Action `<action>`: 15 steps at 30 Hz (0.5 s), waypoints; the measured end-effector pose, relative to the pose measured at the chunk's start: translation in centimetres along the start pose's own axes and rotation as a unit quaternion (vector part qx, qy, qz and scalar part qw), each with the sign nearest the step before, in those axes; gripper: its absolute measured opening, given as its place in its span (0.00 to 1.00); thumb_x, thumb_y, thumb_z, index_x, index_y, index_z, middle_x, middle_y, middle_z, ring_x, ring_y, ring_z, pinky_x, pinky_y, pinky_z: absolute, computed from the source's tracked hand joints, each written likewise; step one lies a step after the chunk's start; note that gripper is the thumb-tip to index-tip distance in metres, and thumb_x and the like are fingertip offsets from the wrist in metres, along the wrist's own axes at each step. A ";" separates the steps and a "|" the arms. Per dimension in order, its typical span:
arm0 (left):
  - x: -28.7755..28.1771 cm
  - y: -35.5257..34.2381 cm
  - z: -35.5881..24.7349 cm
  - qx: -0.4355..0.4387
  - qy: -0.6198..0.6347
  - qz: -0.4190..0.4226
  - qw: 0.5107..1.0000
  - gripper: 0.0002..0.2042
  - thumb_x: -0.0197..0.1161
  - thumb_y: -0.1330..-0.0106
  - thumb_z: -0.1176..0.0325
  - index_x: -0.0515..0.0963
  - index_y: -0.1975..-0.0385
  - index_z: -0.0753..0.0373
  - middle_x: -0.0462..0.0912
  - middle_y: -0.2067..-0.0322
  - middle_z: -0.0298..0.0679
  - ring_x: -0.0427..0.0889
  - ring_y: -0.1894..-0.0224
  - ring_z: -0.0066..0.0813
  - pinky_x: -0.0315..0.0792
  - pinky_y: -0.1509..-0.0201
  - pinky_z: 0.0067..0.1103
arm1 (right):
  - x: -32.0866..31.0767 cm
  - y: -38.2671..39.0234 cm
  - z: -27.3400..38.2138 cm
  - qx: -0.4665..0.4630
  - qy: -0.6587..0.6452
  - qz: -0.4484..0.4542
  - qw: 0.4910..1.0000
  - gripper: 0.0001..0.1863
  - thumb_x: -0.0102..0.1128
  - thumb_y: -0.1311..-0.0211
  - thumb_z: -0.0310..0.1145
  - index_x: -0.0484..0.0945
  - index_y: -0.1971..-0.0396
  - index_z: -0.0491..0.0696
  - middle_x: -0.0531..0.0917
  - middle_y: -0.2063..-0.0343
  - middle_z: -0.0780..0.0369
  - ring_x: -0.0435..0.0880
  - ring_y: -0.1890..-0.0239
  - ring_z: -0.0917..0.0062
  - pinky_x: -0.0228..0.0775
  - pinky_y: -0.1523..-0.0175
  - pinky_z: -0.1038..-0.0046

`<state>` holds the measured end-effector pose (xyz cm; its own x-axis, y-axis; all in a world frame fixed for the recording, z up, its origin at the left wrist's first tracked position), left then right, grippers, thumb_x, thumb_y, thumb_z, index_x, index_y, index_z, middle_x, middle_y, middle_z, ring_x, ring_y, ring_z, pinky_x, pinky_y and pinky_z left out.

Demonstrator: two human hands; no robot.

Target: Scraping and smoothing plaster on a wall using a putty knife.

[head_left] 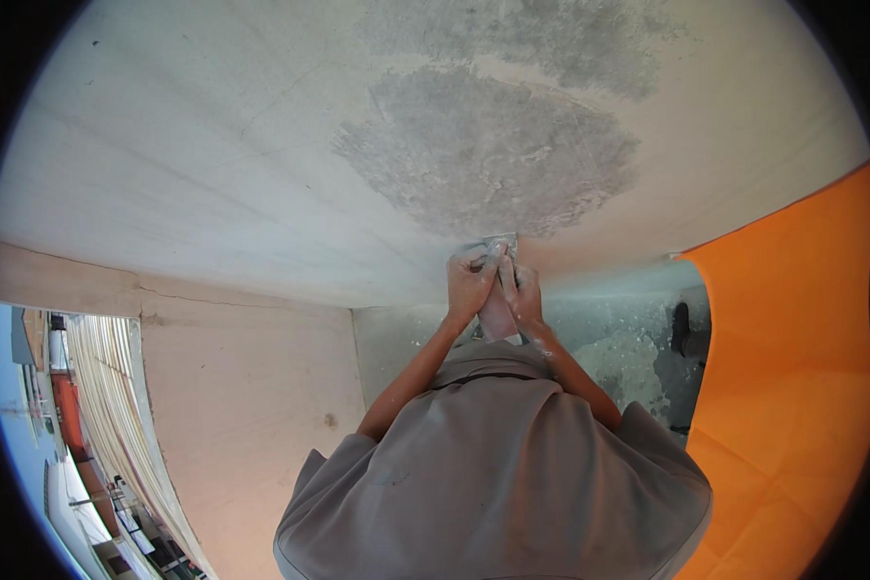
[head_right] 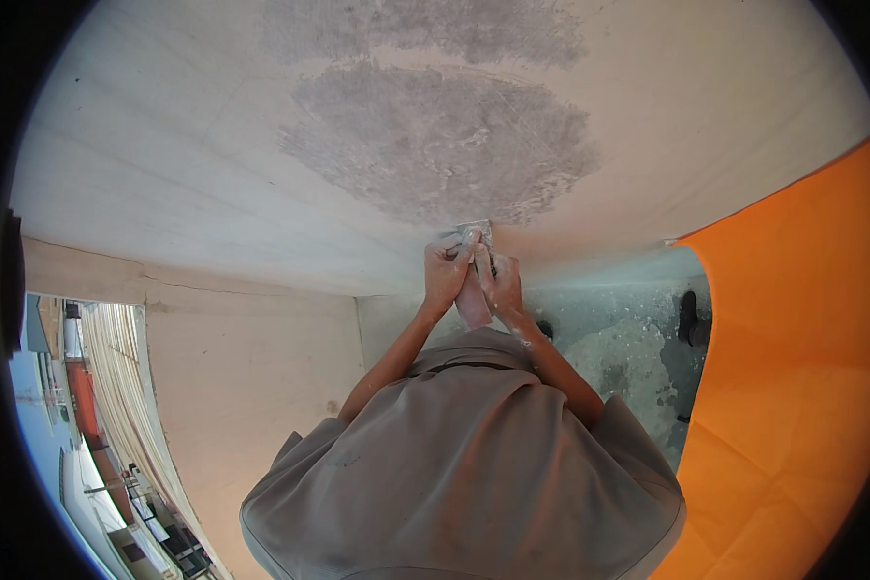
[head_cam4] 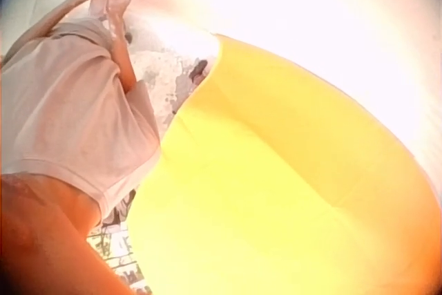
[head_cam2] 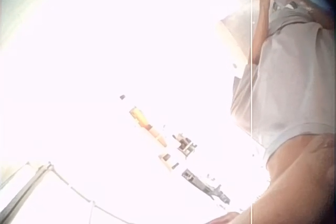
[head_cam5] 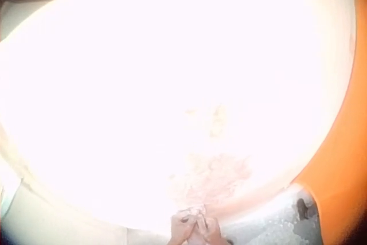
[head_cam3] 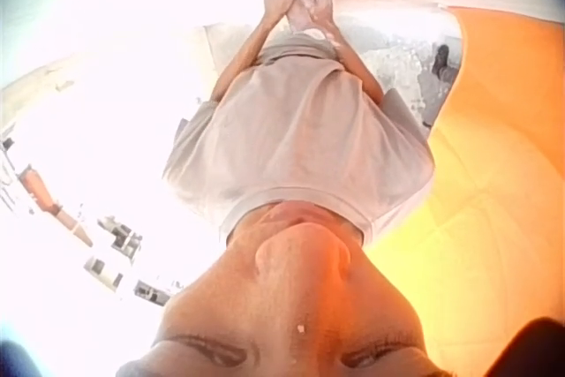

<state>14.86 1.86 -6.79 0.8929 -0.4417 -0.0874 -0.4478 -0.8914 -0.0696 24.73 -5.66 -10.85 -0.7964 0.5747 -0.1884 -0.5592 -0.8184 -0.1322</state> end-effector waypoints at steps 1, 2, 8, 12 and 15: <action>-0.1 0.5 1.4 -0.024 0.005 0.009 1.000 0.15 0.68 0.28 0.63 0.86 0.72 0.70 0.76 0.82 0.23 0.66 0.75 0.10 0.62 0.76 0.21 | -0.1 0.6 0.1 0.004 0.008 0.014 1.000 0.28 0.51 0.23 0.46 0.77 0.76 0.35 0.76 0.81 0.44 0.77 0.79 0.53 0.66 0.68 0.57; -0.3 0.8 3.0 -0.024 0.005 0.013 1.000 0.15 0.68 0.28 0.63 0.86 0.72 0.70 0.76 0.82 0.23 0.66 0.75 0.10 0.62 0.76 0.21 | -0.3 1.2 -0.5 0.005 0.009 0.010 1.000 0.28 0.51 0.23 0.46 0.77 0.76 0.35 0.76 0.81 0.44 0.77 0.79 0.53 0.66 0.68 0.57; 0.1 2.1 6.5 -0.116 -0.030 0.018 0.993 0.20 0.64 0.25 0.56 0.85 0.72 0.68 0.77 0.79 0.24 0.65 0.75 0.11 0.61 0.76 0.22 | -0.3 3.1 -2.4 0.124 0.073 0.060 0.988 0.30 0.49 0.22 0.49 0.77 0.75 0.35 0.77 0.79 0.43 0.78 0.75 0.49 0.66 0.65 0.55; 0.5 1.2 4.9 -0.206 0.079 0.069 0.973 0.19 0.62 0.24 0.55 0.85 0.69 0.66 0.80 0.79 0.28 0.72 0.77 0.14 0.68 0.74 0.20 | 0.0 3.1 -3.6 0.077 0.136 0.003 0.988 0.26 0.50 0.23 0.48 0.81 0.70 0.39 0.82 0.74 0.44 0.80 0.70 0.45 0.70 0.62 0.52; 0.6 1.1 6.7 -0.288 0.204 0.094 0.931 0.17 0.60 0.23 0.57 0.85 0.66 0.65 0.83 0.75 0.32 0.78 0.75 0.19 0.73 0.70 0.21 | -0.2 3.0 -3.4 0.054 0.194 0.006 0.979 0.23 0.51 0.25 0.47 0.84 0.68 0.43 0.84 0.72 0.46 0.81 0.68 0.44 0.72 0.59 0.49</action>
<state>14.56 1.26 -13.59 0.7978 -0.4923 0.3479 -0.6029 -0.6491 0.4640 23.98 -8.20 -14.49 -0.6670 0.5043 -0.5484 -0.5878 -0.8085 -0.0285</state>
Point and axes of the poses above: each hand's wrist, its own y-axis away from the middle knuckle, its own x-axis out of the palm, z = x × y, the point moved 1 cm from there along -y, towards the middle knuckle
